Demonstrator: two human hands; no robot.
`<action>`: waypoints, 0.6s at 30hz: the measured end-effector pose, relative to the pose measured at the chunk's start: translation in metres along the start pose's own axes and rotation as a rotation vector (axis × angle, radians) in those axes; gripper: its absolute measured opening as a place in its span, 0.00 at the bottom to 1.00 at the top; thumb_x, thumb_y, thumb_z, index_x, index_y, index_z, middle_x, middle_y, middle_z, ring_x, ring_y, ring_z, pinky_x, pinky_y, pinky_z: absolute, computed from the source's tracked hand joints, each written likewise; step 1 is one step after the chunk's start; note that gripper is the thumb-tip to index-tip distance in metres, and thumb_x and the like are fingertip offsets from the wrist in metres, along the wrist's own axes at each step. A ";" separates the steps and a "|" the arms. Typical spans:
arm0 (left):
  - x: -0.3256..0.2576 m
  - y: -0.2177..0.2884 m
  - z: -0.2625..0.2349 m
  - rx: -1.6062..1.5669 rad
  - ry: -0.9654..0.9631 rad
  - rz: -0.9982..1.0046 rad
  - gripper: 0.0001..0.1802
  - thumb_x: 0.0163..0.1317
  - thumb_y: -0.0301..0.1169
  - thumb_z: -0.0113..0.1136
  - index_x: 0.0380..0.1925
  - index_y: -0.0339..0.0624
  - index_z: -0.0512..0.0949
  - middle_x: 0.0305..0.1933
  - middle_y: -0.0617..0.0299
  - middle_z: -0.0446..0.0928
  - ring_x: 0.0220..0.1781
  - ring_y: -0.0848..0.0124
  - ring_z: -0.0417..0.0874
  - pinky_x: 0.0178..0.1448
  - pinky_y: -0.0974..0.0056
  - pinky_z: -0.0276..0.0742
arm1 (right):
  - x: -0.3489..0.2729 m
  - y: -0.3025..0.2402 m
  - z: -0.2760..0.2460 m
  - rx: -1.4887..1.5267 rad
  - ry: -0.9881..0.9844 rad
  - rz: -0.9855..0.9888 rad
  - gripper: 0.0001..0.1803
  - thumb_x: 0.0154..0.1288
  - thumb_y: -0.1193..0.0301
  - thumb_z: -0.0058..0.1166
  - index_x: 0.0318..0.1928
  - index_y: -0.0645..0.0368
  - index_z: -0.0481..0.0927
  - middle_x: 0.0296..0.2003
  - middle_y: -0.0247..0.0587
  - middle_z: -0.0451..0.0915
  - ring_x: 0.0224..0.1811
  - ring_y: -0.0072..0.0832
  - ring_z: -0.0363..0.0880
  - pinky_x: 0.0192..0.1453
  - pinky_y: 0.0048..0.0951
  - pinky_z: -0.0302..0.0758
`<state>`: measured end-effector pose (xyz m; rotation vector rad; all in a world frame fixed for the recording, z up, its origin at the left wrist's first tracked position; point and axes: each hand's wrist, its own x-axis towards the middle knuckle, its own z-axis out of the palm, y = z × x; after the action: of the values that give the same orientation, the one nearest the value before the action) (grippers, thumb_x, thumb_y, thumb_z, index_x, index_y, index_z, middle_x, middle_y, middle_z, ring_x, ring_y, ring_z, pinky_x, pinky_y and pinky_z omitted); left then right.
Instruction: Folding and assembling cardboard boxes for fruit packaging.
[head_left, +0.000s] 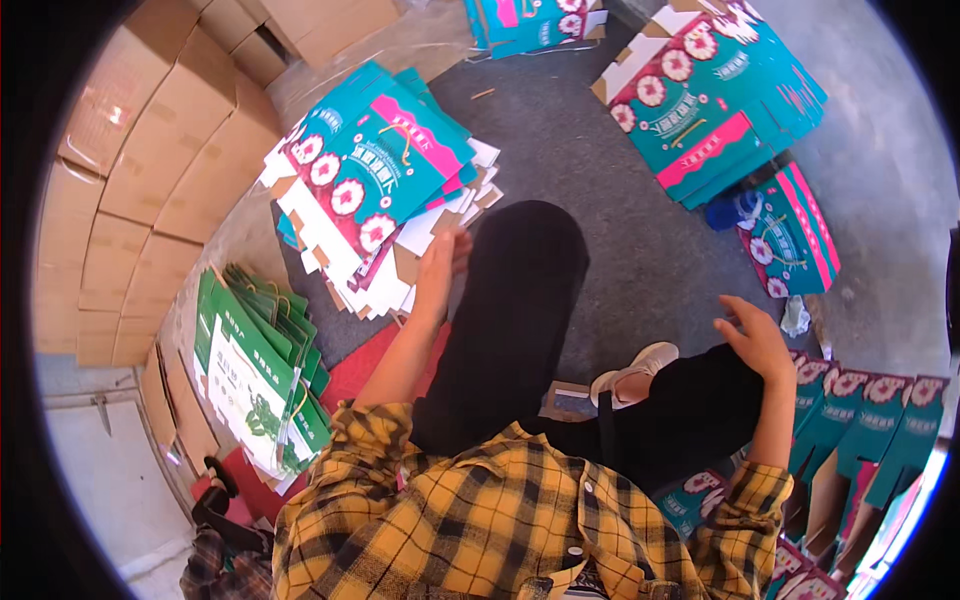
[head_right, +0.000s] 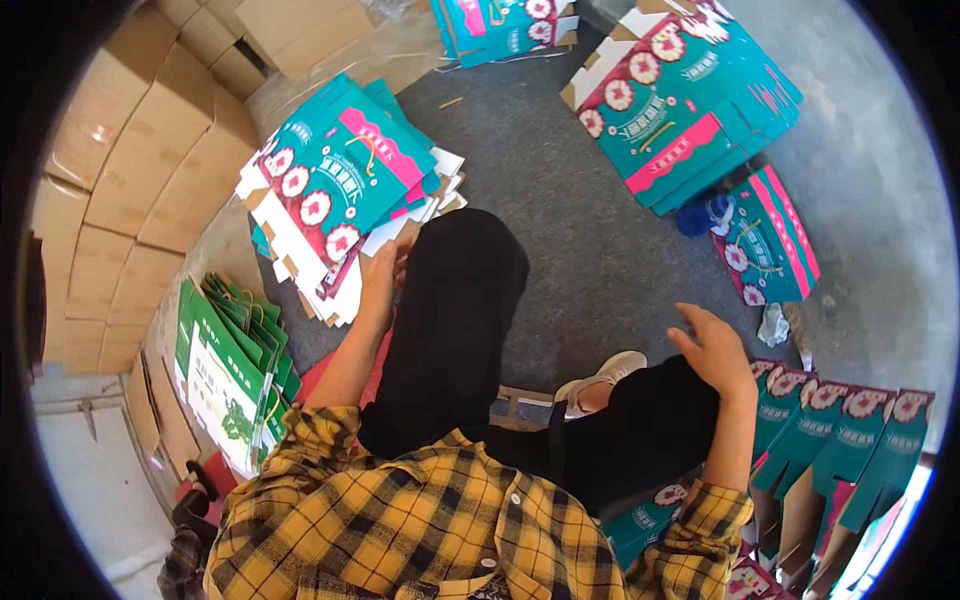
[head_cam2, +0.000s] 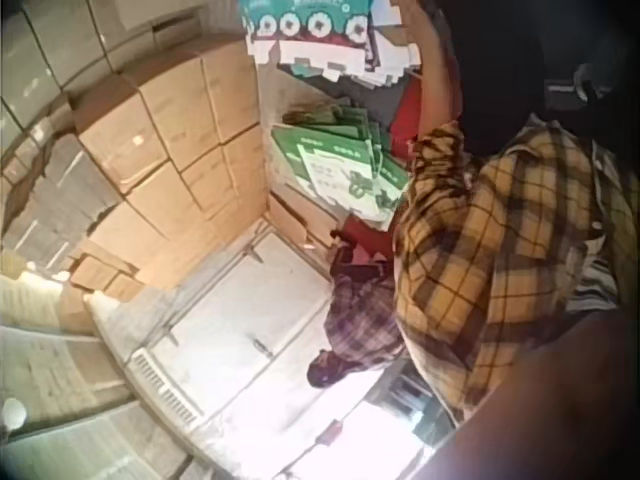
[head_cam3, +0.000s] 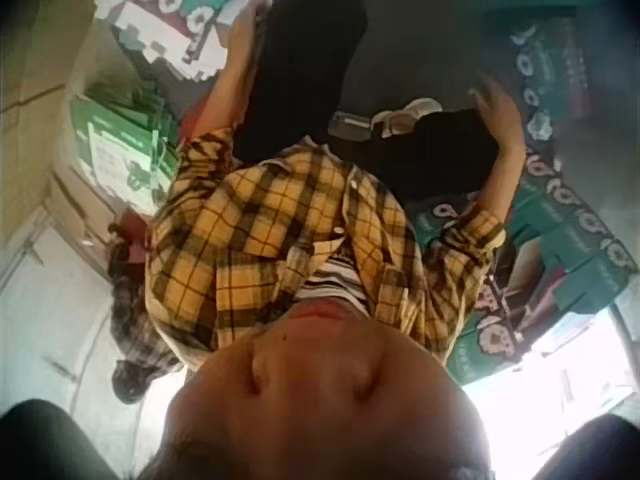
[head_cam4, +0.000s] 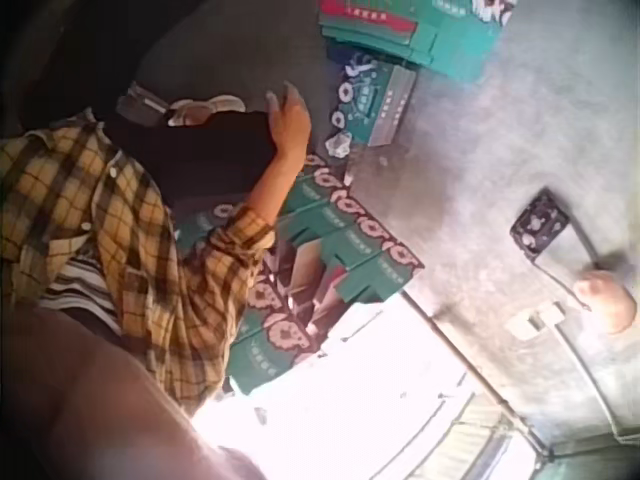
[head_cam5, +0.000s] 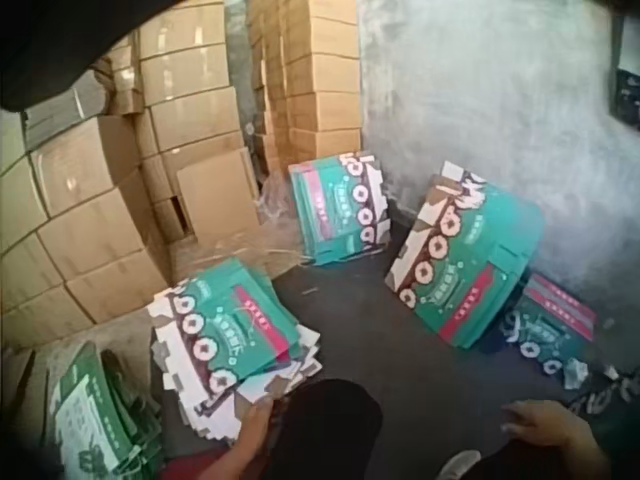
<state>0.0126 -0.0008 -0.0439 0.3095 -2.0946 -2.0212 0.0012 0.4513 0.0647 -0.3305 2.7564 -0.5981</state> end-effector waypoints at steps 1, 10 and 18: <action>0.005 -0.023 -0.010 -0.149 0.090 -0.275 0.19 0.68 0.39 0.50 0.52 0.38 0.73 0.51 0.54 0.76 0.56 0.61 0.76 0.62 0.58 0.67 | 0.003 0.004 -0.001 -0.011 -0.013 0.002 0.22 0.61 0.63 0.57 0.53 0.61 0.74 0.46 0.52 0.79 0.46 0.45 0.80 0.49 0.39 0.75; 0.078 -0.207 -0.149 -0.861 0.735 -0.647 0.22 0.66 0.39 0.53 0.58 0.46 0.68 0.59 0.54 0.68 0.62 0.60 0.70 0.63 0.52 0.66 | 0.012 0.003 0.010 -0.194 0.020 0.064 0.21 0.59 0.67 0.57 0.53 0.59 0.75 0.43 0.50 0.79 0.43 0.44 0.79 0.47 0.38 0.75; 0.103 -0.213 -0.167 -1.040 0.810 -0.558 0.39 0.61 0.52 0.58 0.61 0.37 0.57 0.60 0.55 0.68 0.60 0.60 0.73 0.61 0.50 0.68 | 0.009 0.001 0.013 -0.236 0.023 0.124 0.21 0.59 0.68 0.57 0.53 0.60 0.74 0.45 0.50 0.79 0.48 0.47 0.77 0.51 0.41 0.73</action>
<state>-0.0359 -0.1984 -0.2498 1.2868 -0.3960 -2.3395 -0.0032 0.4447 0.0506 -0.2020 2.8480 -0.2465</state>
